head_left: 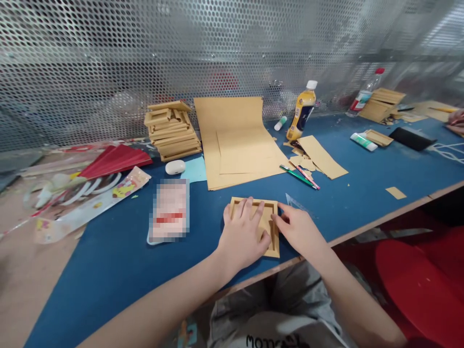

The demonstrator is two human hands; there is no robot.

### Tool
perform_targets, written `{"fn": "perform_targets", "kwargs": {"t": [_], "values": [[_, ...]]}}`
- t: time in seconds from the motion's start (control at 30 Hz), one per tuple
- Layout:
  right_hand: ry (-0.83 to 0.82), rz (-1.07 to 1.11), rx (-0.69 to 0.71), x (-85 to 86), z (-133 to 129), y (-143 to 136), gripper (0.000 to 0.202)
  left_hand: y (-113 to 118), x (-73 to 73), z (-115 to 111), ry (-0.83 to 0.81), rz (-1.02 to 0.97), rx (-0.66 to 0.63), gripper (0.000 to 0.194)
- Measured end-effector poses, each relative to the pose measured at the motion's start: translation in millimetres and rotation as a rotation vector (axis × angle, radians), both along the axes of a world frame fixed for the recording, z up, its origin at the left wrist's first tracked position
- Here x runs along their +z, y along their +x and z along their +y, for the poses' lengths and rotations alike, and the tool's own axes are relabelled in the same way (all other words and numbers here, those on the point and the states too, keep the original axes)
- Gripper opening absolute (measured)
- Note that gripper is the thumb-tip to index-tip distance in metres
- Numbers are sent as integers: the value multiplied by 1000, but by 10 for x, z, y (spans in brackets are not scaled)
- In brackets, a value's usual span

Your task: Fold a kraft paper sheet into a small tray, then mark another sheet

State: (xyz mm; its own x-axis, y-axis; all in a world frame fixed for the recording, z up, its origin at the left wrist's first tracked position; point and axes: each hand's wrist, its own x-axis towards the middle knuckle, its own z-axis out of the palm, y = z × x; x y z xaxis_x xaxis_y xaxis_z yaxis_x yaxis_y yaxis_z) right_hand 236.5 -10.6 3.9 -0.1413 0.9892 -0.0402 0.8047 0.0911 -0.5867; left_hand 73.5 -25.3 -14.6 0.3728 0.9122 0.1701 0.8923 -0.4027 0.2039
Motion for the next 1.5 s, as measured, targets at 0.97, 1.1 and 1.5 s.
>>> {"fn": "perform_targets", "kwargs": {"t": [0.97, 1.1, 1.5], "values": [[-26, 165, 44, -115, 437, 298, 22, -12, -7, 1, -11, -7, -59, 59], [-54, 178, 70, -122, 540, 338, 23, -23, -4, 8, -6, -9, -63, 55], [-157, 287, 9, -104, 497, 303, 28, -75, 65, 46, -25, -19, -87, 46]]}}
